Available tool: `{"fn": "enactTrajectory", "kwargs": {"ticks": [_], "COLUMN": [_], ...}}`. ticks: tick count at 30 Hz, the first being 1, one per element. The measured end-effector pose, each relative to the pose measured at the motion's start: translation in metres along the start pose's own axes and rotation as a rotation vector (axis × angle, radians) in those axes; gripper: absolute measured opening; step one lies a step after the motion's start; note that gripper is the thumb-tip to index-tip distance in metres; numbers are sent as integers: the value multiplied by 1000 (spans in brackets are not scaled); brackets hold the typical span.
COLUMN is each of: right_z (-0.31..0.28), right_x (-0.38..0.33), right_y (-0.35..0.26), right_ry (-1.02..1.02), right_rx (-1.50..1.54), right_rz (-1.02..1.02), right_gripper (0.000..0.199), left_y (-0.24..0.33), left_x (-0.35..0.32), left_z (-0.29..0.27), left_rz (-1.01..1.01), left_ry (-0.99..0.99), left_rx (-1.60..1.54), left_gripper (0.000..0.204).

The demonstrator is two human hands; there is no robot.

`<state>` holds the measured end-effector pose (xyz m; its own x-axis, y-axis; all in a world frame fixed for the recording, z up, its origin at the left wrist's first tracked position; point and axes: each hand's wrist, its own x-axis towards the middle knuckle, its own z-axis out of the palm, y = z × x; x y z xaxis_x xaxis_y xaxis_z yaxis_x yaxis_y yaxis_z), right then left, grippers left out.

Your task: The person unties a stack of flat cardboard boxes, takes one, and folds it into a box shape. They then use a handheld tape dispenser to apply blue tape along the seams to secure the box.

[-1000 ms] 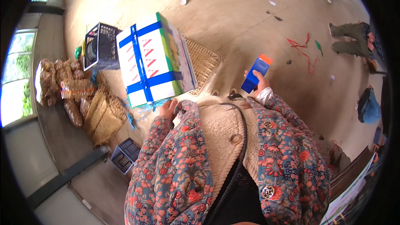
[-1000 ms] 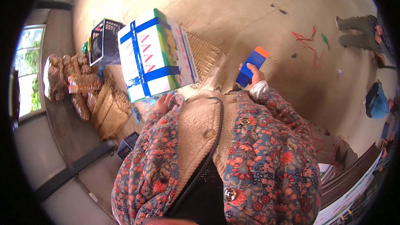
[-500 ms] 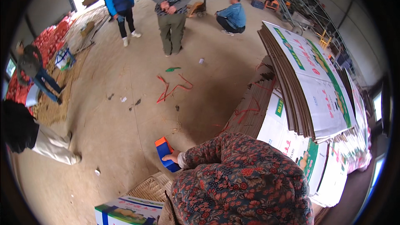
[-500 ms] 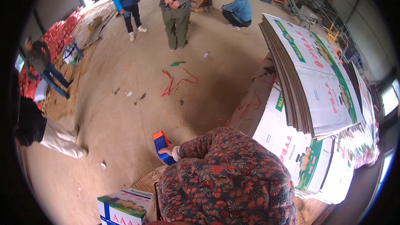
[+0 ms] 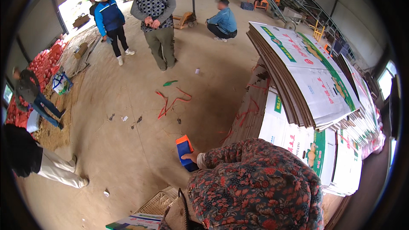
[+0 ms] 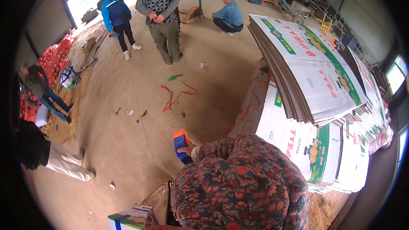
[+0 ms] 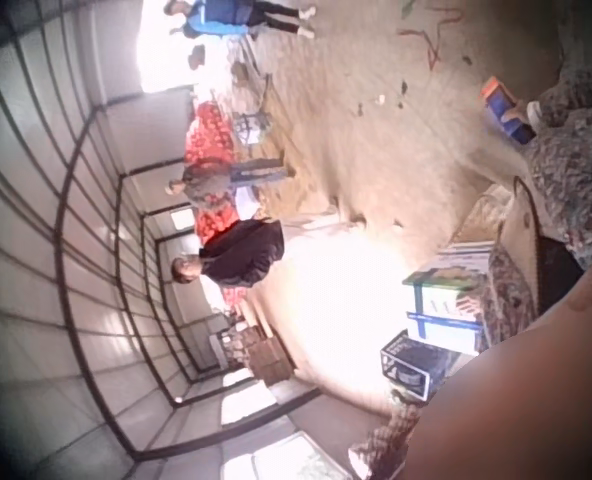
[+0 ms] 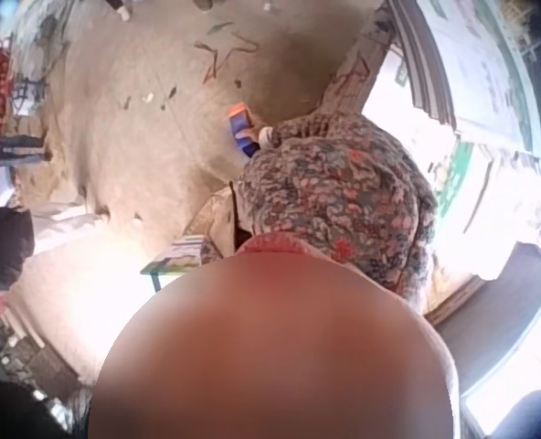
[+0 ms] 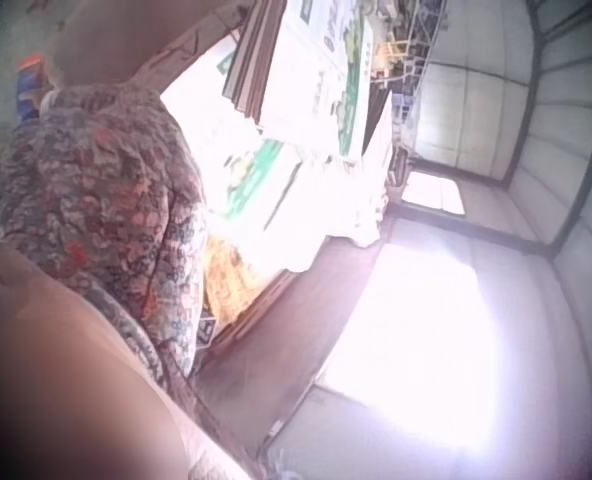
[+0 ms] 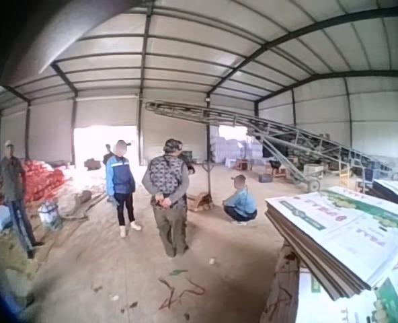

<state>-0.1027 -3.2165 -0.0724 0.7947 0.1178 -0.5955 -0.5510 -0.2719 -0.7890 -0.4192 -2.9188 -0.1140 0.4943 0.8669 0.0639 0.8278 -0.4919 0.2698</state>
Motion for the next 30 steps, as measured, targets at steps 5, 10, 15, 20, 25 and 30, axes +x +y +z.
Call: {"fn": "enactTrajectory", "kwargs": {"ticks": [5, 10, 15, 20, 25, 30], "right_z": [19, 61, 93, 100, 96, 99], "right_x": [15, -9, -39, -1, 50, 80], "right_y": [24, 19, 3, 11, 26, 26], "right_ry": [-262, -379, -792, -751, -728, -777], "right_rx": [204, 127, 142, 67, 62, 37], "right_rz": [19, -57, 59, 205, 220, 254], "right_gripper": [40, 30, 29, 33, 36, 39], "left_y": [-68, -106, -91, -75, -90, -112], "left_x": [-20, -59, -71, -70, -72, -78], "left_z": [-5, -27, -70, -97, -82, -72], "left_rz": [32, -383, -247, -436, -434, -438], "left_ry": [55, -8, 123, 56, 60, 37], "left_rx": [176, 522, 220, 55, 63, 5], "left_gripper": [80, 92, 87, 95, 98, 99]}}
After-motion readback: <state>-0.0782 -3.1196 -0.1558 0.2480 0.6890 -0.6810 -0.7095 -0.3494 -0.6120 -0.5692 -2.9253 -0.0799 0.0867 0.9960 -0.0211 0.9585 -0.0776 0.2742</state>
